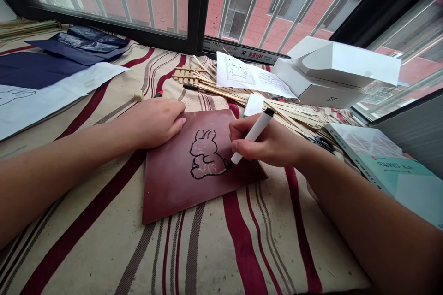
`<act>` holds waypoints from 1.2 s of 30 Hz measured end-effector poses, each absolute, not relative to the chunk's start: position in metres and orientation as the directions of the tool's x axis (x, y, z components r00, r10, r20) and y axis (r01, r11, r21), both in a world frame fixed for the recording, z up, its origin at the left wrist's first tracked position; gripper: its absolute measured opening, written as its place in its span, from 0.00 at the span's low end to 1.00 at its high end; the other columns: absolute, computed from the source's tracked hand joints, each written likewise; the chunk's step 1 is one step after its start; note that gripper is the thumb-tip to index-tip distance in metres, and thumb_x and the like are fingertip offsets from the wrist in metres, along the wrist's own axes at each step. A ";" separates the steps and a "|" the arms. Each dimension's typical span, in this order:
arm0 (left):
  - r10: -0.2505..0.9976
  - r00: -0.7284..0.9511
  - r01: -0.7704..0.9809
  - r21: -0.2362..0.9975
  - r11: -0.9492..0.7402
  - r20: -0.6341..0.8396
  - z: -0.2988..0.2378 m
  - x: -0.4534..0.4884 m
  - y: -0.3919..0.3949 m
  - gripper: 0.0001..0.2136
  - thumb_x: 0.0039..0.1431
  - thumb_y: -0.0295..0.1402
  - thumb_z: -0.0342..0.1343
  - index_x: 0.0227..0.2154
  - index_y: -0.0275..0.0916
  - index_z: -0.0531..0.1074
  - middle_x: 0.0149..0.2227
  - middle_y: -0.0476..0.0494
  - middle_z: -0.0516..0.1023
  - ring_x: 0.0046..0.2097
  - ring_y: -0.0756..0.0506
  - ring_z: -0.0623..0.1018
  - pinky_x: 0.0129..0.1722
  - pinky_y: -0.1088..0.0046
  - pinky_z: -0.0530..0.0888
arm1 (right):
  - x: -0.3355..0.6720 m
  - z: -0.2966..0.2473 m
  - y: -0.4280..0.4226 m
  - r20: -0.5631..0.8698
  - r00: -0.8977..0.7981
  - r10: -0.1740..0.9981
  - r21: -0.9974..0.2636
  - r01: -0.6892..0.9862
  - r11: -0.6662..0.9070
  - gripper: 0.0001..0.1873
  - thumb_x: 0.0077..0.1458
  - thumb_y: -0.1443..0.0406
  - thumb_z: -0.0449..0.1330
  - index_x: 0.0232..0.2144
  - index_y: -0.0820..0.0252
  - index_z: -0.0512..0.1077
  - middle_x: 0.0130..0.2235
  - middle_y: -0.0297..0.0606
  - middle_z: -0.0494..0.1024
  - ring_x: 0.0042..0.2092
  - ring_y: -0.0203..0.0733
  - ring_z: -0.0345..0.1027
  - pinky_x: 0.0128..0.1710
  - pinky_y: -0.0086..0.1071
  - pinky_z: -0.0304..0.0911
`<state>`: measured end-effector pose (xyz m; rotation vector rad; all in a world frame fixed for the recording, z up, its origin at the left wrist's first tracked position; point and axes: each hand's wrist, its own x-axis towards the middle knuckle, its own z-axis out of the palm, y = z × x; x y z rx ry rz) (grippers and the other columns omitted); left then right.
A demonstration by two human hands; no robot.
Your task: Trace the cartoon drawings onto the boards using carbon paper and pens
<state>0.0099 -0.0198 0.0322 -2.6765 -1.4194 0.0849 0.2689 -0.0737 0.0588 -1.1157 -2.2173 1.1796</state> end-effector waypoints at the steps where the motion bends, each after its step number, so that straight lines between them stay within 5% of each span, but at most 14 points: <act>1: 0.830 0.558 0.824 -0.120 -0.554 0.000 0.032 0.010 -0.020 0.18 0.66 0.41 0.37 0.41 0.39 0.71 0.43 0.31 0.82 0.46 0.33 0.82 0.47 0.57 0.76 | 0.270 0.059 -0.073 -0.031 -0.598 0.801 -0.820 0.473 0.321 0.13 0.50 0.70 0.59 0.19 0.56 0.61 0.20 0.26 0.62 0.25 0.31 0.53 0.24 0.30 0.50; 7: 0.827 0.562 0.822 -0.112 -0.558 0.011 0.029 0.008 -0.018 0.19 0.66 0.42 0.36 0.40 0.40 0.70 0.44 0.31 0.82 0.46 0.33 0.82 0.48 0.55 0.76 | 0.269 0.057 -0.076 0.053 -0.567 0.822 -0.905 0.321 0.280 0.11 0.53 0.65 0.61 0.22 0.56 0.63 0.20 0.26 0.65 0.22 0.30 0.56 0.21 0.29 0.49; 31: 0.833 0.552 0.833 -0.057 -0.550 0.035 0.027 0.006 -0.016 0.18 0.65 0.42 0.39 0.40 0.40 0.72 0.42 0.32 0.82 0.46 0.32 0.82 0.47 0.54 0.74 | 0.268 0.062 -0.078 0.030 -0.625 0.780 -0.783 0.471 0.407 0.13 0.53 0.70 0.59 0.20 0.56 0.61 0.20 0.25 0.61 0.24 0.30 0.52 0.22 0.29 0.48; 36: 0.832 0.554 0.831 -0.073 -0.552 0.013 0.028 0.007 -0.017 0.20 0.65 0.43 0.36 0.40 0.40 0.71 0.43 0.31 0.81 0.46 0.31 0.81 0.47 0.54 0.74 | 0.271 0.055 -0.076 0.103 -0.585 0.804 -0.920 0.251 0.300 0.13 0.62 0.64 0.62 0.25 0.58 0.67 0.21 0.26 0.67 0.21 0.29 0.57 0.19 0.27 0.49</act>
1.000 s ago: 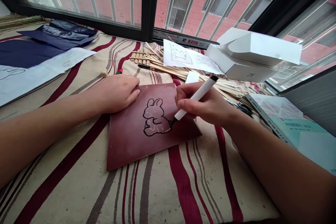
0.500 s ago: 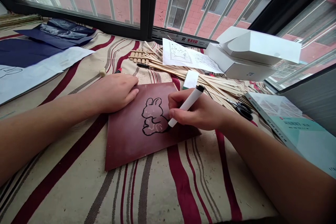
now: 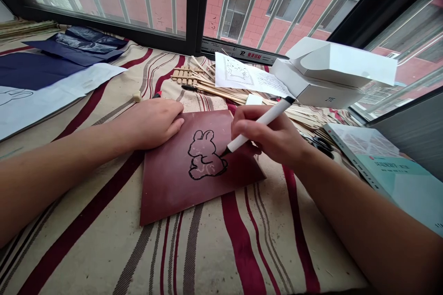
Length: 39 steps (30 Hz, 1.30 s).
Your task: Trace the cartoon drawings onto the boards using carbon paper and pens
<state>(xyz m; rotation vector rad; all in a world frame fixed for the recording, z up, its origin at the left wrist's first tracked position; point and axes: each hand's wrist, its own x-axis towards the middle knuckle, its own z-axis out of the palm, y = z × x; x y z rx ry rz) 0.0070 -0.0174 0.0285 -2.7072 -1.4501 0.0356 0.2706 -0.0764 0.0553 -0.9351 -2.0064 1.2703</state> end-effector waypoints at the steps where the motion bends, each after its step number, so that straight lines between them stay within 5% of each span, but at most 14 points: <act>1: 0.834 0.552 0.832 -0.069 -0.550 0.009 0.029 0.007 -0.018 0.20 0.65 0.43 0.36 0.40 0.39 0.71 0.43 0.31 0.81 0.46 0.32 0.81 0.47 0.54 0.74 | 0.270 0.054 -0.076 0.120 -0.568 0.814 -0.947 0.181 0.266 0.14 0.65 0.60 0.62 0.28 0.58 0.69 0.21 0.27 0.69 0.21 0.29 0.60 0.18 0.27 0.49; 4: 0.835 0.550 0.833 -0.061 -0.549 0.004 0.030 0.009 -0.019 0.20 0.65 0.42 0.36 0.41 0.39 0.72 0.44 0.31 0.81 0.46 0.32 0.81 0.48 0.55 0.74 | 0.267 0.050 -0.075 0.099 -0.581 0.808 -0.976 0.101 0.193 0.16 0.65 0.53 0.66 0.36 0.61 0.74 0.24 0.31 0.76 0.23 0.32 0.68 0.18 0.26 0.52; 9: 0.828 0.560 0.826 -0.082 -0.558 0.007 0.029 0.009 -0.020 0.21 0.66 0.43 0.34 0.41 0.38 0.71 0.44 0.30 0.81 0.47 0.32 0.81 0.49 0.55 0.74 | 0.263 0.038 -0.084 0.090 -0.506 0.858 -0.984 0.085 0.154 0.14 0.56 0.60 0.75 0.33 0.61 0.76 0.24 0.26 0.71 0.23 0.27 0.58 0.20 0.25 0.51; 26: 0.818 0.575 0.817 -0.071 -0.572 0.024 0.025 0.006 -0.016 0.21 0.66 0.43 0.35 0.41 0.38 0.71 0.45 0.30 0.81 0.48 0.32 0.81 0.49 0.54 0.73 | 0.257 0.030 -0.105 0.155 -0.410 0.899 -0.889 0.339 0.308 0.16 0.59 0.60 0.71 0.28 0.58 0.68 0.24 0.26 0.71 0.26 0.30 0.62 0.26 0.29 0.57; 39: 0.828 0.560 0.826 -0.079 -0.558 0.010 0.027 0.009 -0.018 0.20 0.66 0.41 0.38 0.43 0.37 0.73 0.45 0.30 0.81 0.49 0.33 0.81 0.50 0.55 0.73 | 0.256 0.026 -0.108 0.180 -0.434 0.883 -0.891 0.308 0.333 0.13 0.61 0.63 0.70 0.31 0.58 0.69 0.28 0.31 0.77 0.26 0.32 0.66 0.25 0.27 0.61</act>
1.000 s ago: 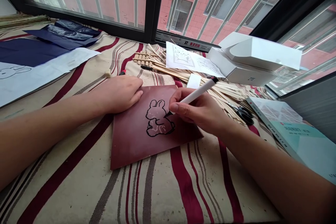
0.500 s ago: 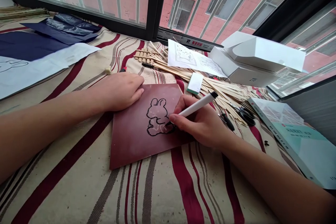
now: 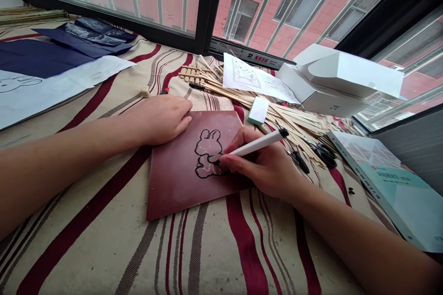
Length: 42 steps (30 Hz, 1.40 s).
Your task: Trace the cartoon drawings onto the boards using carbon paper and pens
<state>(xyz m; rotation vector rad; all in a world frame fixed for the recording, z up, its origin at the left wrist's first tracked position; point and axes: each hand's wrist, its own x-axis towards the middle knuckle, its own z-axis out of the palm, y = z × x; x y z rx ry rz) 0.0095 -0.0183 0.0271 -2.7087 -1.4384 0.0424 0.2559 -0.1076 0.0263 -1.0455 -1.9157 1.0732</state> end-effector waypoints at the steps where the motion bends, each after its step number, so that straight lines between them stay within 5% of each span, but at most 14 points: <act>1: 0.827 0.562 0.825 -0.078 -0.560 0.013 0.027 0.009 -0.018 0.20 0.66 0.41 0.38 0.43 0.37 0.73 0.45 0.31 0.81 0.49 0.33 0.81 0.51 0.56 0.74 | 0.256 0.026 -0.108 0.180 -0.434 0.883 -0.891 0.308 0.333 0.13 0.61 0.63 0.70 0.31 0.58 0.69 0.28 0.31 0.77 0.26 0.32 0.67 0.25 0.27 0.61; 30: 0.816 0.578 0.814 -0.094 -0.573 0.028 0.028 0.009 -0.020 0.18 0.68 0.39 0.40 0.42 0.38 0.73 0.45 0.31 0.83 0.48 0.33 0.81 0.50 0.56 0.75 | 0.263 0.032 -0.107 0.205 -0.566 0.798 -0.854 0.295 0.429 0.10 0.61 0.64 0.70 0.30 0.58 0.73 0.29 0.34 0.77 0.30 0.36 0.70 0.30 0.29 0.64; 42: 0.813 0.581 0.810 -0.114 -0.575 0.026 0.027 0.008 -0.018 0.16 0.68 0.40 0.40 0.42 0.39 0.72 0.44 0.33 0.82 0.47 0.34 0.81 0.48 0.58 0.74 | 0.265 0.026 -0.107 0.202 -0.428 0.881 -0.905 0.262 0.335 0.17 0.56 0.59 0.75 0.28 0.58 0.71 0.26 0.30 0.74 0.25 0.32 0.63 0.24 0.28 0.57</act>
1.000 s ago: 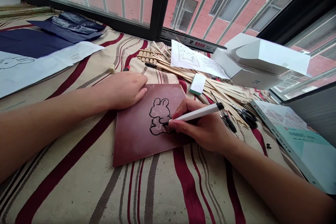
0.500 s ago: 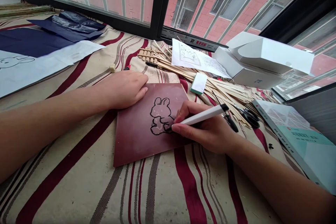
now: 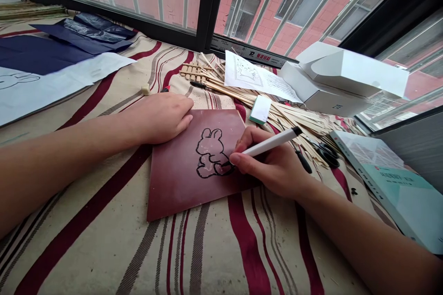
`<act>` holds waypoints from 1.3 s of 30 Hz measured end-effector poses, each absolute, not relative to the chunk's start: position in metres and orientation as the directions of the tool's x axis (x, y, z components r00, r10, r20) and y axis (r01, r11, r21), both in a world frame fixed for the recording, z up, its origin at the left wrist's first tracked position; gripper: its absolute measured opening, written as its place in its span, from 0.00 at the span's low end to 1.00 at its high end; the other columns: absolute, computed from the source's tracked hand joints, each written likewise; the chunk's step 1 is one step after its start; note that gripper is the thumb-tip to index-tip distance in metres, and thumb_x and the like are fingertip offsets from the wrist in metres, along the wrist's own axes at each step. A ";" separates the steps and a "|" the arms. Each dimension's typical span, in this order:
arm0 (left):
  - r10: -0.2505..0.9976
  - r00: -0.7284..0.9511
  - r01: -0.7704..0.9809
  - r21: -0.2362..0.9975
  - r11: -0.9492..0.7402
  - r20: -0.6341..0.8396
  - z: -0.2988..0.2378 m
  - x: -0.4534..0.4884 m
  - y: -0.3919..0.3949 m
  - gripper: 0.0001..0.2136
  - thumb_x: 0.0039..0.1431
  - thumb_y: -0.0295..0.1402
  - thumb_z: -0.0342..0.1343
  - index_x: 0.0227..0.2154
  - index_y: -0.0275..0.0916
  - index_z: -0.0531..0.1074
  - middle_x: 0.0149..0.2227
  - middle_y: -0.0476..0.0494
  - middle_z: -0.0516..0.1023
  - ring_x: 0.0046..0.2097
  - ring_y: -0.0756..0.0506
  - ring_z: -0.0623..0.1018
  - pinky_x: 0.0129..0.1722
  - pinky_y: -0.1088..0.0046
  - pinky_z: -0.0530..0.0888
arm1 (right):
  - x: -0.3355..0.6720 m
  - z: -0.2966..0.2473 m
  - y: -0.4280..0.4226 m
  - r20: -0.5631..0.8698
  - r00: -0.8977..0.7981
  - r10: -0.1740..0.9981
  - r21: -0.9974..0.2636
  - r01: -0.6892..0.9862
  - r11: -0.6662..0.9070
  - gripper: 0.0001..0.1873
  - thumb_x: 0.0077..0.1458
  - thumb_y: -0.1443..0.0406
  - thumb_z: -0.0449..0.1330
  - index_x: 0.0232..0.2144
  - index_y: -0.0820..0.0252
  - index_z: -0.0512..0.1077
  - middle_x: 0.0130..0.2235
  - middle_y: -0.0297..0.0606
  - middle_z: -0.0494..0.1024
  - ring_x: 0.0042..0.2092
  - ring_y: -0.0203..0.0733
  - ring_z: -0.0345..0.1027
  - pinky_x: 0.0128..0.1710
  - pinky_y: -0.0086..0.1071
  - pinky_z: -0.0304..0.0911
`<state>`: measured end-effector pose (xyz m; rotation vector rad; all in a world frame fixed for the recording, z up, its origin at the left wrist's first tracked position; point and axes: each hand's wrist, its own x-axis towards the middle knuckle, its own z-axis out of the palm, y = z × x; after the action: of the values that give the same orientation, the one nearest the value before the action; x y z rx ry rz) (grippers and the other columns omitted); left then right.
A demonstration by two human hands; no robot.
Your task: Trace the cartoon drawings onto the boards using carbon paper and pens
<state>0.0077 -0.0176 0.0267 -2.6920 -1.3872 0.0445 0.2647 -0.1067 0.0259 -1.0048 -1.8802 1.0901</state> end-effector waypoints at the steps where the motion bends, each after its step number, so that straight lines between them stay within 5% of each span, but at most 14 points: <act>1: 0.814 0.580 0.811 -0.113 -0.574 0.025 0.027 0.008 -0.018 0.16 0.68 0.40 0.40 0.41 0.39 0.72 0.44 0.33 0.82 0.47 0.35 0.81 0.48 0.58 0.74 | 0.264 0.026 -0.107 0.218 -0.443 0.870 -0.896 0.262 0.358 0.16 0.57 0.61 0.74 0.28 0.58 0.71 0.26 0.30 0.74 0.25 0.32 0.63 0.24 0.28 0.57; 13: 0.819 0.573 0.816 -0.101 -0.569 0.015 0.028 0.008 -0.018 0.19 0.67 0.41 0.38 0.43 0.39 0.73 0.44 0.32 0.83 0.48 0.34 0.82 0.49 0.57 0.75 | 0.263 0.034 -0.107 0.162 -0.513 0.843 -0.849 0.363 0.384 0.12 0.60 0.64 0.66 0.28 0.56 0.67 0.25 0.31 0.72 0.27 0.35 0.63 0.26 0.29 0.58; 24: 0.819 0.574 0.816 -0.104 -0.569 0.017 0.028 0.009 -0.018 0.18 0.68 0.41 0.39 0.42 0.39 0.72 0.44 0.32 0.82 0.47 0.34 0.82 0.49 0.57 0.75 | 0.265 0.025 -0.106 0.094 -0.434 0.896 -0.926 0.292 0.239 0.17 0.57 0.57 0.74 0.31 0.57 0.70 0.25 0.30 0.75 0.26 0.33 0.64 0.25 0.28 0.59; 39: 0.815 0.578 0.815 -0.072 -0.575 0.031 0.026 0.006 -0.017 0.20 0.66 0.42 0.37 0.42 0.39 0.73 0.44 0.31 0.82 0.47 0.32 0.81 0.49 0.54 0.74 | 0.262 0.028 -0.106 0.099 -0.475 0.874 -0.920 0.290 0.262 0.17 0.59 0.58 0.72 0.30 0.58 0.69 0.25 0.29 0.74 0.25 0.32 0.64 0.24 0.27 0.59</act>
<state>0.0064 -0.0173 0.0261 -2.7206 -1.4077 0.0091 0.2616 -0.1065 0.0281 -1.0527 -1.9116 1.2012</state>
